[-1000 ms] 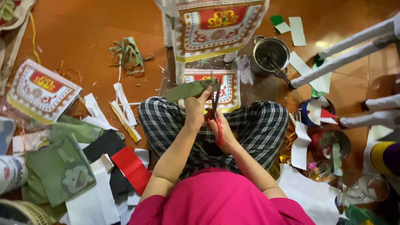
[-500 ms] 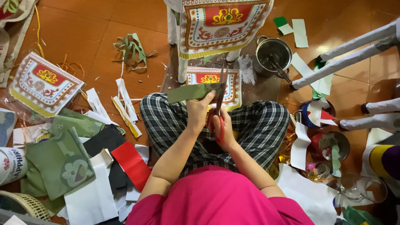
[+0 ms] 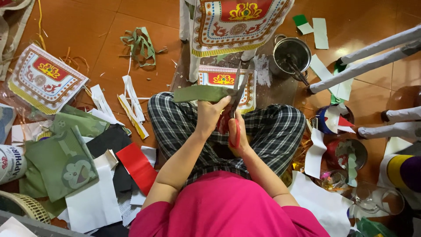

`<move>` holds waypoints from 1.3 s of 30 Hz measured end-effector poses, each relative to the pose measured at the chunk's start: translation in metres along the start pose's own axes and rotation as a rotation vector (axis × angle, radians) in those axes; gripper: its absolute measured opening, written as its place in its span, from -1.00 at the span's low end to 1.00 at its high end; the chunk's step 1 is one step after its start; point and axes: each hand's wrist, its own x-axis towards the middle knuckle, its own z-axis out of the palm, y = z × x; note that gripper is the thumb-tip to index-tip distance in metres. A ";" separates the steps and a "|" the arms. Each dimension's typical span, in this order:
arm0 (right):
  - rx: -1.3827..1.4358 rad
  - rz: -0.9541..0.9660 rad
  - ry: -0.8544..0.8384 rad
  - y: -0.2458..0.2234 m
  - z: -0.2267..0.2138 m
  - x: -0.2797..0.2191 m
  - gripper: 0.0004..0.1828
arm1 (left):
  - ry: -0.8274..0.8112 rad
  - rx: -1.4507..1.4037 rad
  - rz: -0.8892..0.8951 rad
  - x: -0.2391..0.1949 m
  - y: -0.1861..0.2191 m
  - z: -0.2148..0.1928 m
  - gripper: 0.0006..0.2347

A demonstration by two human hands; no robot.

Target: Decorate a paper-mache horse by cutting and gluing paper strips.

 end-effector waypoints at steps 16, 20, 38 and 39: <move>0.202 0.059 -0.084 0.023 -0.002 -0.008 -0.40 | -0.039 -0.062 0.231 0.027 -0.002 -0.028 -0.59; 0.201 0.072 -0.103 0.029 -0.007 -0.010 -0.55 | -0.060 0.034 0.304 0.032 -0.003 -0.034 -0.52; 0.048 0.203 -0.203 0.039 -0.035 -0.005 -0.73 | -0.176 0.336 0.303 0.061 0.003 -0.067 -0.59; 0.048 0.203 -0.203 0.038 -0.033 -0.003 -0.73 | -0.176 0.336 0.303 0.064 -0.006 -0.070 -0.59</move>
